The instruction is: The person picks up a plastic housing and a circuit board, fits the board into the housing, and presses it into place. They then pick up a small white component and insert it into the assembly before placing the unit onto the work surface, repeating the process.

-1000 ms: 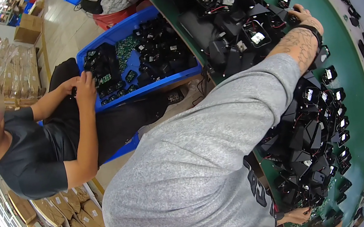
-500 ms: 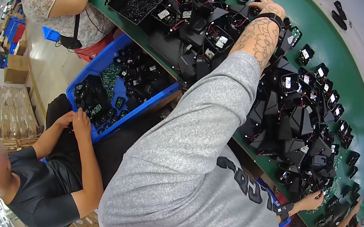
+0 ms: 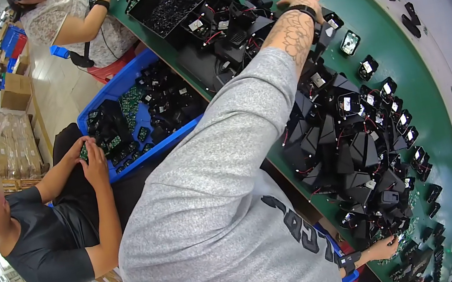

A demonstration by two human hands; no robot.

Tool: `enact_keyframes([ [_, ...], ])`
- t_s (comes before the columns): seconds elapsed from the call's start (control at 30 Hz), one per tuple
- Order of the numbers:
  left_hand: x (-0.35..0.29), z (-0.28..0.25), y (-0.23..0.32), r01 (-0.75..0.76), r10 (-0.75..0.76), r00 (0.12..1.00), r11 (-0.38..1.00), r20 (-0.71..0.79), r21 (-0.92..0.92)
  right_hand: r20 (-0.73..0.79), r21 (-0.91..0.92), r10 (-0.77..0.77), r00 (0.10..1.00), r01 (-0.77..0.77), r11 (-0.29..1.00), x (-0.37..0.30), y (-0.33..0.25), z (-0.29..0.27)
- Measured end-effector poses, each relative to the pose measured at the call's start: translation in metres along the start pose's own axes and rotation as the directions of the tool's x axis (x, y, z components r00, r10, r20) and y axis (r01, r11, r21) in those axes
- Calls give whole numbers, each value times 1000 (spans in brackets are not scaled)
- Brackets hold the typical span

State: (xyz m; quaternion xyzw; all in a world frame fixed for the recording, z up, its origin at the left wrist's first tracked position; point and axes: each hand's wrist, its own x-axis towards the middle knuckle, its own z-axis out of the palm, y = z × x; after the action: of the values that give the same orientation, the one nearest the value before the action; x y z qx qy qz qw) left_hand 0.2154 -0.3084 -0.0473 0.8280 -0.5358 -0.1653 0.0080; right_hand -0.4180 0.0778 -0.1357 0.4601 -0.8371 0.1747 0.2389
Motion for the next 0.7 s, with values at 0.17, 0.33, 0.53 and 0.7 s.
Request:
enact_keyframes([
  [0.17, -6, -19, -23, -240, 240, 970, 971, 33, 16, 17, 15, -11, 1000, 11, 1000, 5, -14, 8],
  [0.33, -10, 9, 12, -268, 273, 961, 959, 44, -87, -27, -57, -36, 999, 35, 998, 5, 11, -5],
  [0.53, 15, 2, -12, -176, 175, 984, 984, -38, -27, -3, -97, -7, 1000, 6, 995, 12, -19, 21],
  [0.7, 15, 29, 26, -213, 218, 976, 967, 24, -137, -74, -173, 20, 997, -33, 984, 24, 9, 5],
])
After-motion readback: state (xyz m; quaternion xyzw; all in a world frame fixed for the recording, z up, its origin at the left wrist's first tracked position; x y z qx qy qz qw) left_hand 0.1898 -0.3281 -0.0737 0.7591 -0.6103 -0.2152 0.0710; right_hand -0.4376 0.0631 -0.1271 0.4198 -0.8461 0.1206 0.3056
